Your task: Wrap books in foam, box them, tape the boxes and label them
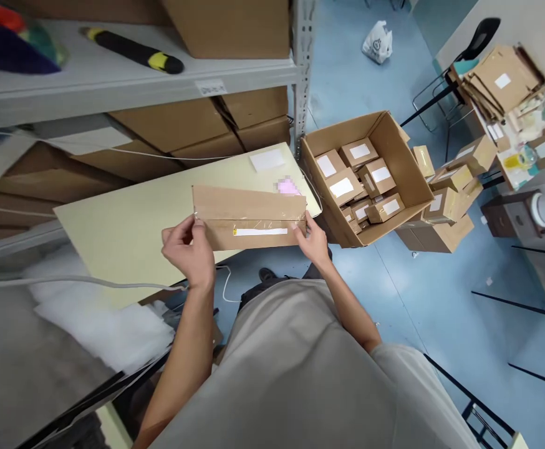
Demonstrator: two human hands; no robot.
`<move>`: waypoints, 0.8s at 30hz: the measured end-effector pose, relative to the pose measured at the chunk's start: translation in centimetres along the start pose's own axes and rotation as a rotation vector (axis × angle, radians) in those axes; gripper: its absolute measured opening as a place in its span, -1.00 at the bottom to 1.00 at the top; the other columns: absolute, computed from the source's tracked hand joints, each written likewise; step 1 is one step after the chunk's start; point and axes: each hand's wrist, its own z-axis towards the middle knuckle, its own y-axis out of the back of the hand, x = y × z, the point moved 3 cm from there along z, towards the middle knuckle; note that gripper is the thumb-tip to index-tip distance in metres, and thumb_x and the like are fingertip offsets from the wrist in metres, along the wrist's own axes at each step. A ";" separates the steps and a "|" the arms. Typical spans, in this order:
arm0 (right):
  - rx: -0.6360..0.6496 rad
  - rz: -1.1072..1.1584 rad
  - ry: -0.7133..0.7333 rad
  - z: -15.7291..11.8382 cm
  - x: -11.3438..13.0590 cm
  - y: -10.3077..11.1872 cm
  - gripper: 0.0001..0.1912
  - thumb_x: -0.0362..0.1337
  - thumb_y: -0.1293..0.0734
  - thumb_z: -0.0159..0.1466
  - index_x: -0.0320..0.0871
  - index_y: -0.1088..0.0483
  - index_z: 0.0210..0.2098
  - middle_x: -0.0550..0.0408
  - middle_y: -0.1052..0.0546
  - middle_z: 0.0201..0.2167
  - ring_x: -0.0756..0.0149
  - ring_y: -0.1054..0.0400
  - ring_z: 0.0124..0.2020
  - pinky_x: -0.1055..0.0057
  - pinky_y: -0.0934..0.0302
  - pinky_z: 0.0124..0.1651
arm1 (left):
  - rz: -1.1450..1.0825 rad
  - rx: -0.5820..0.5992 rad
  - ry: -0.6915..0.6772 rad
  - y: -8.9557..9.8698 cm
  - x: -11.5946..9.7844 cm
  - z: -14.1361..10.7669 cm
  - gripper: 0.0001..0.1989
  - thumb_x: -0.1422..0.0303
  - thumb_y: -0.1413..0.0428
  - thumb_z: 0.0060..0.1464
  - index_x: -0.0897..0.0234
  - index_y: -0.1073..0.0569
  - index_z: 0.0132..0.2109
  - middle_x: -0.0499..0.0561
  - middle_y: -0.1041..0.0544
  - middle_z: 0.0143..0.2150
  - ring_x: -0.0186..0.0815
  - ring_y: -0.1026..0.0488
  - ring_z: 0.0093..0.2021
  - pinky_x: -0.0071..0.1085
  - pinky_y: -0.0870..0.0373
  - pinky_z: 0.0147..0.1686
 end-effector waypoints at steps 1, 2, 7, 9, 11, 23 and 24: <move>-0.057 0.066 0.021 0.5 -0.4 2.2 0.02 0.33 -0.39 0.43 -0.11 -0.19 0.65 -0.11 -0.49 0.51 -0.07 -0.39 0.54 0.03 -0.35 0.55 | -0.016 0.009 -0.050 -1.5 -2.0 -0.7 -0.67 0.33 -0.19 0.36 0.33 -0.71 0.15 0.08 -0.54 -0.05 -0.22 -0.62 -0.02 -0.26 -0.59 0.21; -0.122 0.113 0.041 1.2 -0.9 4.8 0.06 0.37 -0.39 0.41 -0.14 -0.20 0.65 -0.16 -0.46 0.53 -0.09 -0.36 0.56 0.01 -0.33 0.56 | -0.029 0.027 -0.098 -3.2 -4.0 -1.7 -0.66 0.32 -0.19 0.37 0.32 -0.70 0.17 0.07 -0.53 -0.05 -0.22 -0.62 -0.01 -0.26 -0.59 0.21; -0.422 -0.008 0.023 6.2 -4.9 21.0 0.02 0.41 -0.27 0.45 -0.18 -0.25 0.60 -0.29 -0.57 0.36 -0.10 -0.52 0.38 -0.05 -0.41 0.46 | -0.033 0.359 -0.218 -14.1 -12.4 -10.0 -0.53 0.15 -0.16 0.48 0.14 -0.57 0.41 0.11 -0.49 0.08 -0.14 -0.57 0.18 -0.18 -0.49 0.36; -0.459 -0.132 -0.016 8.3 -7.1 27.7 -0.09 0.41 -0.16 0.50 -0.18 -0.43 0.44 -0.25 -0.65 0.22 -0.07 -0.57 0.27 -0.02 -0.48 0.34 | -0.024 0.547 -0.196 -18.9 -14.0 -13.8 -0.43 0.03 -0.18 0.47 0.08 -0.52 0.48 0.15 -0.48 0.17 -0.05 -0.53 0.27 -0.12 -0.46 0.41; -0.501 -0.237 -0.101 10.2 -9.6 33.6 -0.15 0.41 -0.04 0.53 -0.17 -0.57 0.16 -0.19 -0.69 0.03 -0.02 -0.60 0.11 0.01 -0.53 0.18 | -0.037 0.740 -0.096 -23.7 -14.4 -16.8 -0.27 -0.08 -0.23 0.41 0.04 -0.39 0.58 0.19 -0.47 0.30 0.01 -0.52 0.33 -0.07 -0.43 0.44; -0.178 -0.564 -0.478 19.9 -20.9 40.3 -0.66 -0.01 -0.44 0.34 -0.18 -0.67 -0.18 -0.23 -0.77 -0.09 -0.08 -0.64 -0.01 0.09 -0.44 0.18 | 0.134 1.186 0.660 -39.5 -5.0 -22.2 -0.49 -0.04 -0.38 0.20 0.33 -0.72 0.02 0.28 -0.75 0.17 0.10 -0.67 0.22 -0.13 -0.58 0.24; -0.142 -0.572 -0.493 20.7 -21.8 39.7 -0.68 -0.05 -0.45 0.33 -0.20 -0.68 -0.16 -0.25 -0.77 -0.08 -0.09 -0.65 0.01 0.10 -0.44 0.19 | 0.149 1.176 0.684 -39.9 -4.1 -22.5 -0.48 -0.04 -0.40 0.16 0.34 -0.72 0.00 0.31 -0.75 0.15 0.10 -0.68 0.20 -0.12 -0.59 0.22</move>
